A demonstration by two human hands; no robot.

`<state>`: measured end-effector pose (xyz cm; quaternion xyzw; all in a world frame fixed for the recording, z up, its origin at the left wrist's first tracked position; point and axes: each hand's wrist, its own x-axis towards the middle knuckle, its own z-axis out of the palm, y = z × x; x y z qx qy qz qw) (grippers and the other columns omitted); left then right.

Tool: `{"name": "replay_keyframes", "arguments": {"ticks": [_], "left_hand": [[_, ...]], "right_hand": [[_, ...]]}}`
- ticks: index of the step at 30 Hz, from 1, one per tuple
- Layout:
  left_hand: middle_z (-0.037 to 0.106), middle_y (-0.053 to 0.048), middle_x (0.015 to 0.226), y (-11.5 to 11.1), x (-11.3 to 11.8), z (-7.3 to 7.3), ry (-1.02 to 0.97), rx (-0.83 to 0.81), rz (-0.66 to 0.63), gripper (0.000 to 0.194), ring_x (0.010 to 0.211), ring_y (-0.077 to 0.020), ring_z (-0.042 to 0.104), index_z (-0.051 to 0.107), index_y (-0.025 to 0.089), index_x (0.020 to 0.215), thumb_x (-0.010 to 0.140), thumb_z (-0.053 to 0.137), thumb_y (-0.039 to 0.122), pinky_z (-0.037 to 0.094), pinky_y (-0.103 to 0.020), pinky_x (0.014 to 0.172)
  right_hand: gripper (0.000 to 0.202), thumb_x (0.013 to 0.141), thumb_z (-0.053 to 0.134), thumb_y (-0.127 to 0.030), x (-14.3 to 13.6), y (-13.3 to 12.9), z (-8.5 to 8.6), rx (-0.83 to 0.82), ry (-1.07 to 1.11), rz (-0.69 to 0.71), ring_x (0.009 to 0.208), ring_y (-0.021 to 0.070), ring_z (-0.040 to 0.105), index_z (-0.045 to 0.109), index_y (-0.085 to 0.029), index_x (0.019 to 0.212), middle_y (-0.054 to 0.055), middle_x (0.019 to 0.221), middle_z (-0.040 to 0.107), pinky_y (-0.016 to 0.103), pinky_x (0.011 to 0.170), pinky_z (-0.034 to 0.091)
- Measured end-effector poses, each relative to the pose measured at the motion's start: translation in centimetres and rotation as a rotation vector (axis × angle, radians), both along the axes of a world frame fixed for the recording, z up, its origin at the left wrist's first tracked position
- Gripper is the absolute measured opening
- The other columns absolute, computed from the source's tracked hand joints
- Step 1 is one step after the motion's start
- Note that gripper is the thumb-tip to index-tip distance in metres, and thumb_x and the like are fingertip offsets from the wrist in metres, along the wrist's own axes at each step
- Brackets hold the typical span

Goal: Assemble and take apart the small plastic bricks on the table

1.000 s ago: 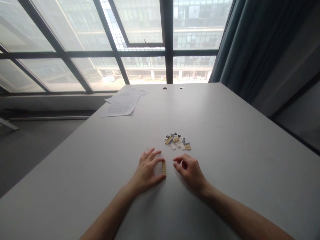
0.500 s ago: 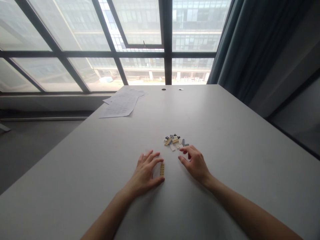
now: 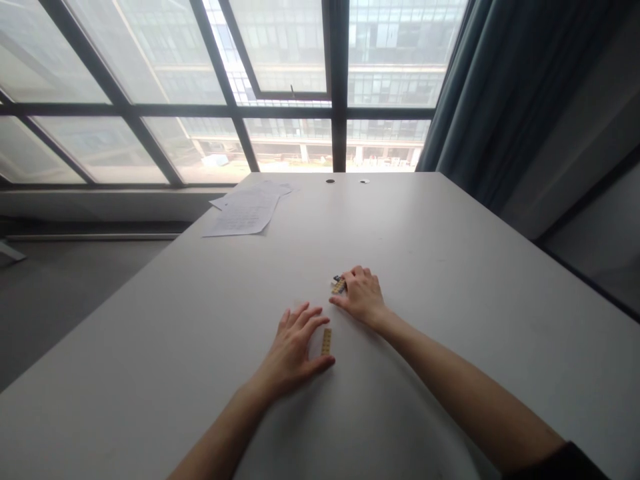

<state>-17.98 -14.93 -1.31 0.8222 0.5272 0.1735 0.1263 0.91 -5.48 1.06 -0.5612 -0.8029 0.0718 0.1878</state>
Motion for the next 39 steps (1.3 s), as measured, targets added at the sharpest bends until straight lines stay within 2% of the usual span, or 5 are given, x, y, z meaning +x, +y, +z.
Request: {"name": "replay_keyframes", "arguments": {"ticks": [17,24,27,33,39], "left_hand": [[0.051,-0.011,0.134,-0.3,0.5,0.2,-0.053,0.065,0.014,0.052,0.133,-0.0338,0.034,0.053,0.024,0.121,0.075,0.067,0.045,0.019,-0.060,0.110],[0.056,-0.011,0.126,-0.4,0.8,0.5,-0.115,0.204,0.035,0.049,0.127,-0.0306,0.042,0.050,0.022,0.121,0.079,0.065,0.042,0.027,-0.054,0.108],[0.059,-0.012,0.121,-0.7,1.7,0.8,-0.196,0.333,0.006,0.049,0.121,-0.0288,0.048,0.049,0.021,0.122,0.079,0.066,0.039,0.033,-0.049,0.105],[0.066,-0.006,0.105,-1.7,4.8,1.5,-0.327,0.489,-0.059,0.033,0.105,-0.0223,0.057,0.057,0.024,0.116,0.084,0.063,0.025,0.045,-0.038,0.093],[0.069,-0.002,0.093,-2.0,5.4,1.4,-0.360,0.512,-0.046,0.031,0.092,-0.0178,0.061,0.063,0.029,0.112,0.083,0.065,0.020,0.047,-0.034,0.085]], "right_hand": [[0.036,0.074,0.065,-0.045,-1.4,1.4,-0.4,-0.021,-0.028,-0.020,0.102,0.0283,0.048,0.066,-0.016,0.095,0.013,0.104,0.059,0.040,0.087,0.035],[0.035,0.066,0.076,-0.035,1.1,-1.1,0.5,0.020,0.362,0.143,0.098,0.0236,0.051,0.064,-0.018,0.095,0.008,0.101,0.061,0.038,0.090,0.038],[0.037,0.063,0.077,-0.033,2.6,-3.9,0.5,-0.220,0.737,0.209,0.082,0.0184,0.055,0.063,-0.019,0.094,0.004,0.093,0.063,0.033,0.078,0.043],[0.025,0.069,0.070,-0.034,4.0,-8.9,0.1,-1.006,1.514,0.178,0.067,0.0131,0.054,0.067,-0.016,0.088,0.003,0.078,0.063,0.027,0.068,0.043],[0.022,0.078,0.066,-0.037,3.3,-9.8,-0.5,-1.087,1.764,0.101,0.062,0.0108,0.051,0.067,-0.015,0.074,0.002,0.068,0.060,0.023,0.060,0.041]]}}
